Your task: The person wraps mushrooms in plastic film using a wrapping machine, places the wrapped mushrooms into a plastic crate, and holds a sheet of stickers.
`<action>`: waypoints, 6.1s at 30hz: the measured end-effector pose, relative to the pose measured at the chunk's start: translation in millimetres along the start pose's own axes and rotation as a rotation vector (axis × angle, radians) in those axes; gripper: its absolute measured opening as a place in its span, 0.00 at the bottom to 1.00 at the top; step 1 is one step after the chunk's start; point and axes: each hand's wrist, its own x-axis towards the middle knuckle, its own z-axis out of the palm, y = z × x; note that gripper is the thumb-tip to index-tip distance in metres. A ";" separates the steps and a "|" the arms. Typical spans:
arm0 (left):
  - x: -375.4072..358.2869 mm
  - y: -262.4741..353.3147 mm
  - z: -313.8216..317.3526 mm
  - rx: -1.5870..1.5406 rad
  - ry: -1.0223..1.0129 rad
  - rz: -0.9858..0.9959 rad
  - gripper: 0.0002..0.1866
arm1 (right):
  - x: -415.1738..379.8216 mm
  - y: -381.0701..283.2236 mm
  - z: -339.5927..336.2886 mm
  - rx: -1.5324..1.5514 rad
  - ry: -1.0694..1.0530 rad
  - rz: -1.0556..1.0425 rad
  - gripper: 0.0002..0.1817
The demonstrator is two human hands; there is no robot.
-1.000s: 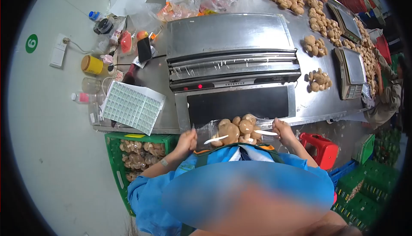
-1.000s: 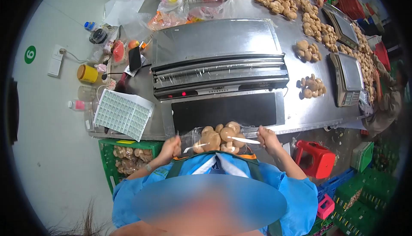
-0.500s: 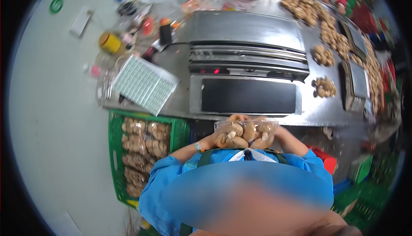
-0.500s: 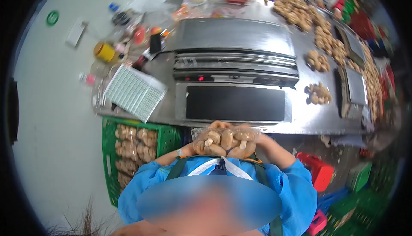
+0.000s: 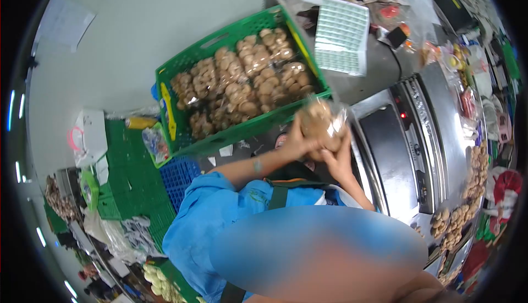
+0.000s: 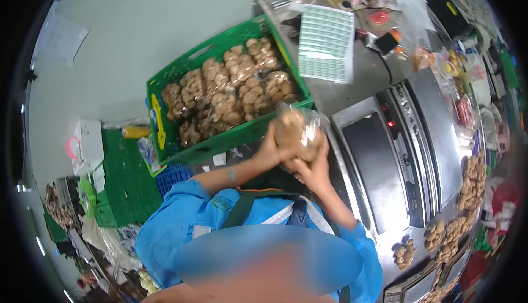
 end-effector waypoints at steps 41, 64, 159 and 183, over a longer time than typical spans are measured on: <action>-88.0 18.5 420.9 -0.027 -1.593 -0.071 0.41 | -436.3 147.1 -350.6 -0.105 1.780 0.516 0.26; -117.5 49.6 647.5 0.191 -1.006 0.522 0.24 | -387.2 95.6 -448.9 -0.492 1.650 0.605 0.31; 35.2 -11.6 177.3 -0.819 -1.469 -0.572 0.14 | -108.3 34.3 -148.2 0.335 -0.180 0.760 0.19; -45.1 -7.0 -262.5 -0.085 0.860 -0.190 0.24 | 65.5 -59.7 127.2 0.349 -0.623 -0.084 0.46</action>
